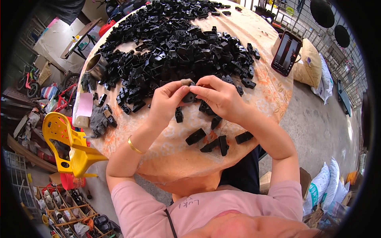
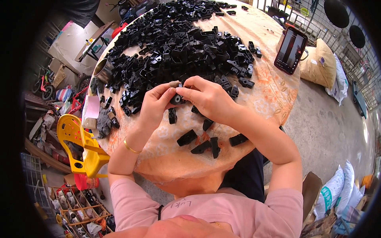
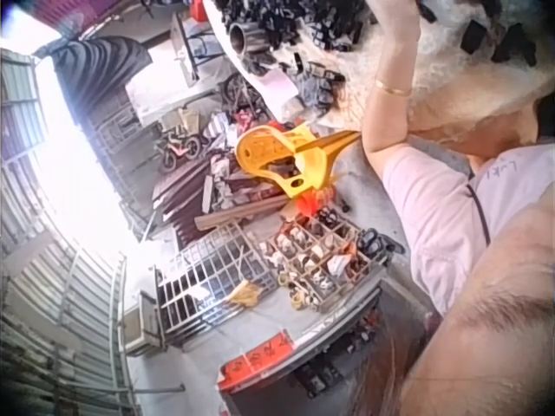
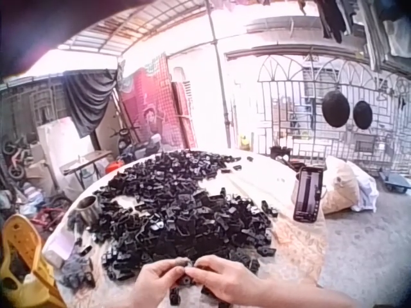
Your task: The person assembles plastic components by hand, fitting pairs of plastic pieces together and placing the assembled parts into a pile on the table.
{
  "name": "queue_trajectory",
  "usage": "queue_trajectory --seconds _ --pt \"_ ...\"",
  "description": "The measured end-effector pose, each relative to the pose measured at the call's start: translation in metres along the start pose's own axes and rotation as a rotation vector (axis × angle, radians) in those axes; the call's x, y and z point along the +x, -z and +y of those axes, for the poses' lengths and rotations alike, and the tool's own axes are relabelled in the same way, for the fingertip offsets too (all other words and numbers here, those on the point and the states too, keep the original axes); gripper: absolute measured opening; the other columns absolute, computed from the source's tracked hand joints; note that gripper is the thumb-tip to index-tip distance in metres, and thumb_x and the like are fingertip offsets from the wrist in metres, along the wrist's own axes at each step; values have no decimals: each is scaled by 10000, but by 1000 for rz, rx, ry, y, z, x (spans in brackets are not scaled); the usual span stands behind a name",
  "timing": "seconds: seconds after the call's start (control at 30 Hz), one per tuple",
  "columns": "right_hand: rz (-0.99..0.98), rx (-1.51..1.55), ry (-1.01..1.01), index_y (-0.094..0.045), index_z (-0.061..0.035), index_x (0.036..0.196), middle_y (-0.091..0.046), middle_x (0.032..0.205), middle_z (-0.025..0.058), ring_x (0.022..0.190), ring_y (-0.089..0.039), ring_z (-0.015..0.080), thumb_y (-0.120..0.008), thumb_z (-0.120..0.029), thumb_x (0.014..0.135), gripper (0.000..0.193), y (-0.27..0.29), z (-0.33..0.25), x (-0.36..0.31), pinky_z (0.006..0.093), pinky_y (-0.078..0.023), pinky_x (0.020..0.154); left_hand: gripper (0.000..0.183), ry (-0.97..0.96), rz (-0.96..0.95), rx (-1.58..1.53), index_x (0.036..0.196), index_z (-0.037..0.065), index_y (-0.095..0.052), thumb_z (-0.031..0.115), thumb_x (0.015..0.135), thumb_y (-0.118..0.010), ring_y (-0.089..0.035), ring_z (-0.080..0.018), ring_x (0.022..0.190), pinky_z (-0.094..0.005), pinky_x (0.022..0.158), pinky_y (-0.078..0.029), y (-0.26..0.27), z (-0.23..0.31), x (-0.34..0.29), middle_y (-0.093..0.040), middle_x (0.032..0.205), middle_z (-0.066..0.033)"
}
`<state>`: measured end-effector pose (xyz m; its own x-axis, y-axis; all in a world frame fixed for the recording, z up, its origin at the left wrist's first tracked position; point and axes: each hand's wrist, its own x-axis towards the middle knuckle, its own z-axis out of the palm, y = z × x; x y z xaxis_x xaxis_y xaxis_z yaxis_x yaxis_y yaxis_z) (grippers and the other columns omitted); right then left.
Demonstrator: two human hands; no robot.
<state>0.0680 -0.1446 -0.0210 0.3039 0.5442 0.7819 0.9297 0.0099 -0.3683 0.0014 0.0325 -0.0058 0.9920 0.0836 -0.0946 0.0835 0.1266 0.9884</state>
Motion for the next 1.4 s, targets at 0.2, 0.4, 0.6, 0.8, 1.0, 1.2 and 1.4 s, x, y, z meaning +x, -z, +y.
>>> queue_trajectory --seconds 0.2,0.4,0.6,0.8,1.0,1.2,1.4 --pt "64 114 -107 -631 -66 1027 -558 931 102 712 -599 205 -658 -8 744 290 3 6 1 277 -504 615 455 -262 -106 297 1208 -60 -483 -29 784 -645 -561 -67 859 -201 756 -488 -14 2 -14 -600 1002 -45" --pt "-146 497 -369 -639 41 924 -601 953 74 774 -604 111 -696 -74 773 199 17 15 6 228 -492 660 405 -236 -191 197 1169 -51 -519 -55 778 -628 -557 -64 861 -206 747 -484 -7 5 -10 -603 997 -41" --pt "45 633 -643 -670 -11 886 -655 796 45 686 -596 84 -631 -198 846 195 50 37 16 211 -478 594 365 -313 -463 622 1068 52 -604 -37 719 -661 -583 -155 776 -273 692 -479 -17 4 -21 -623 922 -60" --pt "-150 -91 -477 -655 -53 964 -635 857 77 744 -618 173 -669 -265 792 273 55 50 5 281 -493 664 239 -453 -630 788 928 91 -643 156 711 -718 -530 -265 849 -345 777 -431 -22 8 -24 -604 894 -58" --pt "-278 -194 -327 -645 -66 904 -610 858 89 819 -598 272 -689 -245 739 247 35 51 2 355 -485 717 258 -600 9 1180 900 51 -627 160 684 -717 -505 -282 825 -350 745 -434 -4 -5 10 -580 886 -88" --pt "29 -65 -467 -631 -24 892 -615 782 61 652 -602 146 -686 -147 762 187 46 50 7 262 -488 605 283 -541 -2 1346 952 45 -613 138 701 -708 -499 -269 901 -353 798 -433 -15 -10 13 -565 965 -80" --pt "250 592 -821 -596 31 1007 -626 889 62 775 -609 110 -615 -129 848 226 43 65 8 231 -512 676 307 -910 -168 1189 972 48 -607 120 690 -705 -498 -281 924 -354 813 -434 -48 8 22 -555 982 -97"
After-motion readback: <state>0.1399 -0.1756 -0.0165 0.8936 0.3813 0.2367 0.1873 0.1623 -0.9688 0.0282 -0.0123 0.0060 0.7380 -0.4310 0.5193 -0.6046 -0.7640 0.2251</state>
